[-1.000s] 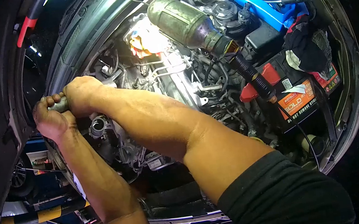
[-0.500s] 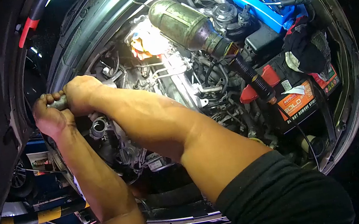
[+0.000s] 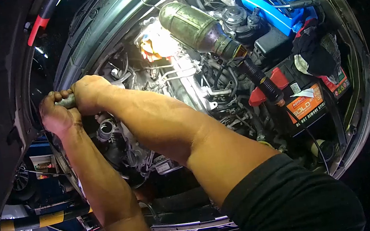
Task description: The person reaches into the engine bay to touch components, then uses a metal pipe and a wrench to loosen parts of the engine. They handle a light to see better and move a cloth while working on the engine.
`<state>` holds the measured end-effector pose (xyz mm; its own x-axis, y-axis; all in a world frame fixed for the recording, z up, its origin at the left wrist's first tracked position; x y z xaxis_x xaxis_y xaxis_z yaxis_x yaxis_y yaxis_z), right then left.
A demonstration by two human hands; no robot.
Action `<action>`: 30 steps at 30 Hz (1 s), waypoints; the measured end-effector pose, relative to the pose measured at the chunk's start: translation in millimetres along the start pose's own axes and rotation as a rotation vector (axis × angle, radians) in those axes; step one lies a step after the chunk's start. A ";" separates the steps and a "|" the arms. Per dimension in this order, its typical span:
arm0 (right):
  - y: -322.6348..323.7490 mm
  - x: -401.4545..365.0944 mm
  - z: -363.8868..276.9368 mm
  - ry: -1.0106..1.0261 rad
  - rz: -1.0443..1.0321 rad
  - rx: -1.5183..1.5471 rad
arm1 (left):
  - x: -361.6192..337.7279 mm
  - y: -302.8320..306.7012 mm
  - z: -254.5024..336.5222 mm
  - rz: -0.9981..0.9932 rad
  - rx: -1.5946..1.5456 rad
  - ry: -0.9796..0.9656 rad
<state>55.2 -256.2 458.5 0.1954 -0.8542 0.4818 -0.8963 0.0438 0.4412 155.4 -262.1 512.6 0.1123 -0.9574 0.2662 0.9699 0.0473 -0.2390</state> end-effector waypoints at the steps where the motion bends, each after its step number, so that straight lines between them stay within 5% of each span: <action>1: -1.1 1.2 1.1 0.000 -0.001 -0.001 | 1.0 -0.6 0.6 0.001 -0.002 0.000; 30: 5.5 5.6 3.5 -0.066 0.002 0.020 | 16.1 -7.7 1.9 -0.068 0.025 0.046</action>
<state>50.0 -262.5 460.9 0.1672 -0.8866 0.4312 -0.9047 0.0358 0.4245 150.1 -277.3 520.5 0.0367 -0.9707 0.2375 0.9801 -0.0114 -0.1980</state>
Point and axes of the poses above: each hand's wrist, its own x-axis towards the middle knuckle, its own y-axis out of the back of the hand, z = x × y, the point moved 7 cm from there along x, towards the middle knuckle, and after that the axes turned 10 degrees about y, right-handed, at the moved point
